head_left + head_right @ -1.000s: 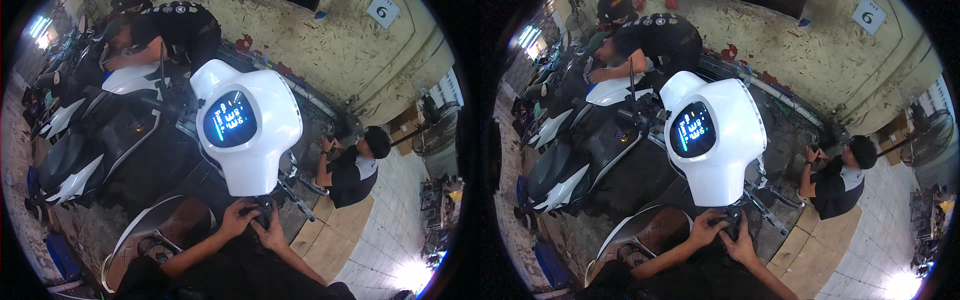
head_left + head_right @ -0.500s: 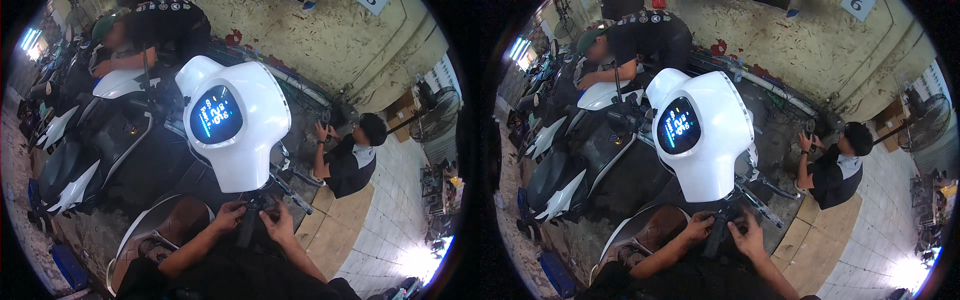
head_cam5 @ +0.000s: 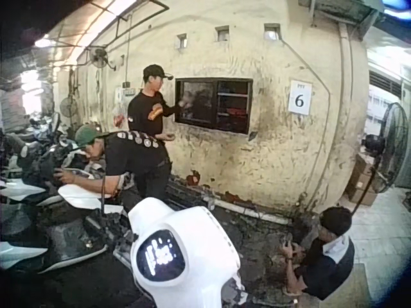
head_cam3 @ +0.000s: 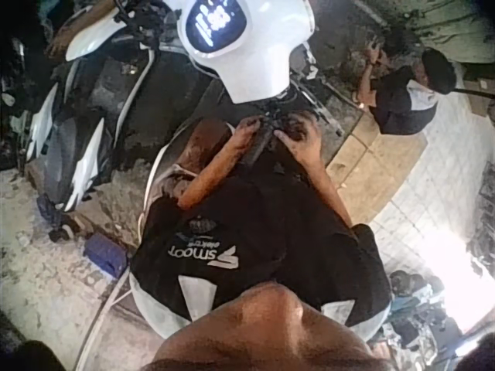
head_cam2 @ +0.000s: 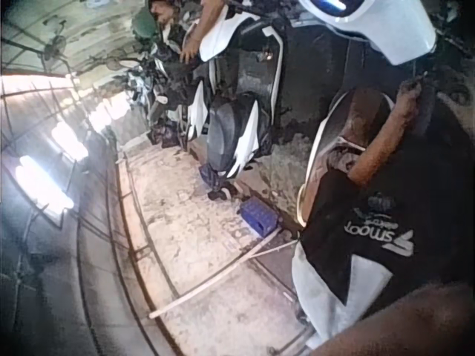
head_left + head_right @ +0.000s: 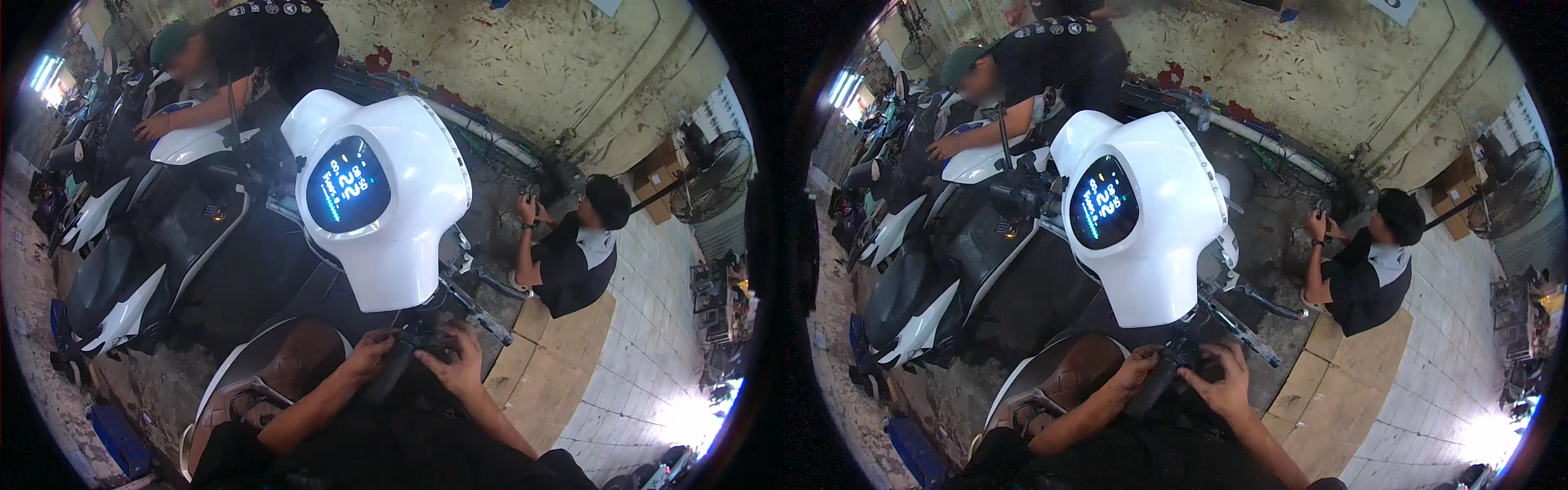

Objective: The person assembles a handlebar and digital display unit onto a motorcycle by hand and with a wrench, including routing internal wiring and pressing the plastic housing into place.

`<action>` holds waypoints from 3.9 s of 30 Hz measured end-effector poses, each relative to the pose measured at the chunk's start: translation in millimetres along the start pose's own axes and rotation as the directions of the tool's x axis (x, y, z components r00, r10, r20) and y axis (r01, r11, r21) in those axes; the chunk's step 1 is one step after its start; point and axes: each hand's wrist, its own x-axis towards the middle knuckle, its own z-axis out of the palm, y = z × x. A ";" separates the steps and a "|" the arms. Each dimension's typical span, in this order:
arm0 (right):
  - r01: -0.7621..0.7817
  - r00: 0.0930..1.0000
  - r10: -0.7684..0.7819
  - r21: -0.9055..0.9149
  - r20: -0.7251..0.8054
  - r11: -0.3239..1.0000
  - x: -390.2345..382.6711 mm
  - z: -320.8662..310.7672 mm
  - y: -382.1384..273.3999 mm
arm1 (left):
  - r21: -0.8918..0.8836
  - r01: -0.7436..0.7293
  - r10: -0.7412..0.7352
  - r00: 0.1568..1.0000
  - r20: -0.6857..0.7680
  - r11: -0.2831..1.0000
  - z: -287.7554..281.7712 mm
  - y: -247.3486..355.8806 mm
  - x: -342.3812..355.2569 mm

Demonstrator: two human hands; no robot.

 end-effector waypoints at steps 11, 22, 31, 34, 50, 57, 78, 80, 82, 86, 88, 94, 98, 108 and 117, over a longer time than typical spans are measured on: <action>-0.001 1.000 0.001 0.039 0.009 0.999 0.7 1.5 -7.0 | 0.001 0.072 -0.070 0.974 0.213 0.997 18.4 9.2 -7.3; 0.000 0.998 0.002 0.044 -0.057 0.999 -0.2 0.1 -7.7 | -0.043 0.129 -0.115 0.962 0.249 0.991 32.0 13.6 -8.8; 0.011 0.998 -0.012 -0.013 -0.057 1.000 -1.5 -0.6 -9.0 | 0.047 0.098 -0.101 0.992 0.081 0.994 50.0 33.0 -20.4; -0.013 0.999 0.012 -0.030 -0.036 0.999 -0.6 0.6 -10.6 | 0.119 0.041 -0.043 0.999 0.008 0.992 41.6 25.9 -14.7; 0.031 0.999 -0.035 -0.103 -0.037 0.994 3.2 1.8 -14.8 | -0.071 0.101 -0.097 0.994 0.057 0.992 23.2 -1.8 1.6; 0.070 0.997 -0.074 -0.118 -0.035 0.991 6.5 -0.5 -16.8 | -0.165 0.128 -0.104 0.983 0.150 0.978 24.9 8.4 1.6; 0.101 0.994 -0.100 -0.004 0.047 0.995 9.1 -7.3 -3.8 | 0.191 -0.070 0.054 0.994 0.090 0.979 26.1 29.3 -1.8; 0.093 0.993 -0.092 -0.001 0.071 0.996 9.7 -7.1 -1.0 | 0.232 -0.082 0.057 0.992 0.110 0.969 30.8 32.8 -1.4; 0.079 0.992 -0.080 0.008 0.093 0.997 10.3 -6.6 2.3 | 0.184 -0.157 0.134 0.982 0.133 0.970 38.1 36.1 -2.0; -0.025 0.983 -0.003 0.147 0.182 0.989 11.5 -9.7 9.3 | 0.464 -0.182 0.131 0.981 0.141 0.867 54.3 51.6 -5.4; -0.032 0.977 -0.008 0.181 0.215 0.983 11.1 -11.5 10.7 | 0.647 -0.254 0.158 0.966 0.204 0.719 62.3 58.8 -7.5; -0.341 0.916 0.218 0.370 0.336 0.864 10.3 -15.4 13.7 | 0.776 -0.293 0.167 0.956 0.242 0.559 73.0 72.0 -7.6; -0.322 0.926 0.193 0.410 0.324 0.853 14.1 -13.6 19.4 | 0.806 -0.334 0.189 0.943 0.276 0.489 80.5 79.1 -6.7; -0.264 0.964 0.180 0.633 0.195 0.727 -1.9 1.8 12.9 | 0.827 -0.222 0.208 0.970 0.130 0.517 119.8 70.1 -34.5; -0.193 0.980 0.166 0.699 0.107 0.688 -8.7 28.1 25.8 | 0.922 -0.153 0.292 0.955 0.046 0.356 123.6 61.9 -42.1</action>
